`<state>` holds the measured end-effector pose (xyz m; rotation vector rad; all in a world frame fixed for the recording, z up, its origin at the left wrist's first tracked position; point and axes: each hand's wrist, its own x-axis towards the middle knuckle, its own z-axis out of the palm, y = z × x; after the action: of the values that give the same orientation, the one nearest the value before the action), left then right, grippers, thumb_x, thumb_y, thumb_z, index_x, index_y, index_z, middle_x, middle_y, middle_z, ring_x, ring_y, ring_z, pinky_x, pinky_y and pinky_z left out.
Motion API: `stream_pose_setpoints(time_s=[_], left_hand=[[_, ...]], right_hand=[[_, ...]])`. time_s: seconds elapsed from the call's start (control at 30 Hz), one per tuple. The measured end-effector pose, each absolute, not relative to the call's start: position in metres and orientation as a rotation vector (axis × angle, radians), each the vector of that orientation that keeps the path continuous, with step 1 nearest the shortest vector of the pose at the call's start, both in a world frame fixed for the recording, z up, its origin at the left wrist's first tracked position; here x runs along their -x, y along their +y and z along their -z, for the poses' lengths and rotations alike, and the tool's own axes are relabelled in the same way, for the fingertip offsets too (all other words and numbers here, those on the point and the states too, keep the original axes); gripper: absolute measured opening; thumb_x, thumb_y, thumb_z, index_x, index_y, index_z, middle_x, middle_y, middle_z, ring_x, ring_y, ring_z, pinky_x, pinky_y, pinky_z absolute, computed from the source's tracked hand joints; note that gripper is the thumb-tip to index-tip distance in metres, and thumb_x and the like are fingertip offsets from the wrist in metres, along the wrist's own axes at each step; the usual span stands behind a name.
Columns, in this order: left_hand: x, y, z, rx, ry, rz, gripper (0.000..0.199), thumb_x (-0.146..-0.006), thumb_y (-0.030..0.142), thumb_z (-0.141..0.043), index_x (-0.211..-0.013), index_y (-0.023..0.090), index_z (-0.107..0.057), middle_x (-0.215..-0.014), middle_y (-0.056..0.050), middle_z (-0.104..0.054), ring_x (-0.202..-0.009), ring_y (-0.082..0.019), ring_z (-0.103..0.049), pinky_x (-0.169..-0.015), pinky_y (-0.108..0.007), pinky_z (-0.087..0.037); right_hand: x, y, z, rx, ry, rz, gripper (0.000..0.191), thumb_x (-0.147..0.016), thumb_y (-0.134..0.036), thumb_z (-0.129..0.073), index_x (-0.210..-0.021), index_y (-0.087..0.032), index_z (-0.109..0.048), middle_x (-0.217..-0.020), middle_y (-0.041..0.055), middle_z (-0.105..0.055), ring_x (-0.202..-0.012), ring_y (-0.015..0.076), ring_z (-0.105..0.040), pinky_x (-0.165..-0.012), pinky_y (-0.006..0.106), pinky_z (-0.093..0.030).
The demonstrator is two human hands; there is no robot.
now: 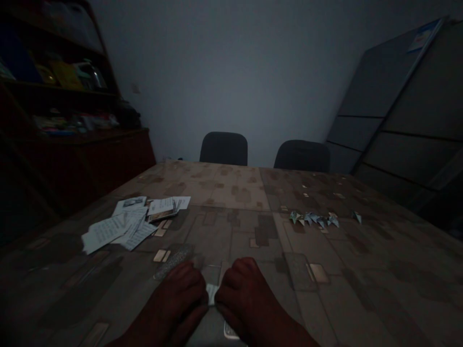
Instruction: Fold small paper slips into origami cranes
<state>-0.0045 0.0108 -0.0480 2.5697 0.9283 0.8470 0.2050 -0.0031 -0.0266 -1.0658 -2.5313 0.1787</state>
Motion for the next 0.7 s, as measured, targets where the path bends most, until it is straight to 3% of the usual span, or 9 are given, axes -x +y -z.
stream_pose_setpoints(time_s=[0.1,0.23,0.5,0.7], left_hand=[[0.003,0.010,0.043,-2.462,1.011,-0.777,0.011,-0.081,0.007,-0.058,-0.079,0.018,-0.060,-0.083,-0.004,-0.060,-0.083,-0.022,-0.055,-0.082,-0.039,-0.043],[0.002,0.010,0.038,-2.393,1.064,-0.733,0.011,-0.081,0.007,-0.060,-0.078,0.018,-0.061,-0.086,-0.004,-0.060,-0.086,-0.023,-0.056,-0.084,-0.040,-0.042],[0.004,0.011,0.040,-2.401,1.043,-0.741,0.011,-0.082,0.009,-0.057,-0.077,0.020,-0.059,-0.086,-0.004,-0.060,-0.085,-0.023,-0.054,-0.082,-0.039,-0.042],[0.003,0.012,0.038,-2.416,1.058,-0.701,0.010,-0.082,0.009,-0.059,-0.078,0.018,-0.060,-0.085,-0.004,-0.060,-0.085,-0.023,-0.054,-0.082,-0.040,-0.041]], right_hand=[[-0.205,-0.004,0.027,1.137,-2.430,-0.373,0.010,-0.089,-0.014,-0.066,-0.081,-0.021,-0.062,-0.085,-0.0003,-0.063,-0.086,0.0183,-0.055,-0.084,0.035,-0.037],[-0.201,-0.004,0.030,1.201,-2.296,-0.488,0.013,-0.084,-0.011,-0.071,-0.084,-0.020,-0.062,-0.086,-0.0012,-0.063,-0.088,0.0182,-0.056,-0.085,0.035,-0.038],[-0.195,-0.002,0.034,1.281,-2.209,-0.494,0.014,-0.084,-0.008,-0.069,-0.078,-0.020,-0.063,-0.079,-0.0033,-0.061,-0.084,0.0169,-0.056,-0.084,0.035,-0.037],[-0.192,-0.001,0.042,1.328,-2.160,-0.453,0.020,-0.074,-0.001,-0.072,-0.074,-0.018,-0.061,-0.077,-0.0022,-0.061,-0.083,0.0183,-0.055,-0.080,0.035,-0.035]])
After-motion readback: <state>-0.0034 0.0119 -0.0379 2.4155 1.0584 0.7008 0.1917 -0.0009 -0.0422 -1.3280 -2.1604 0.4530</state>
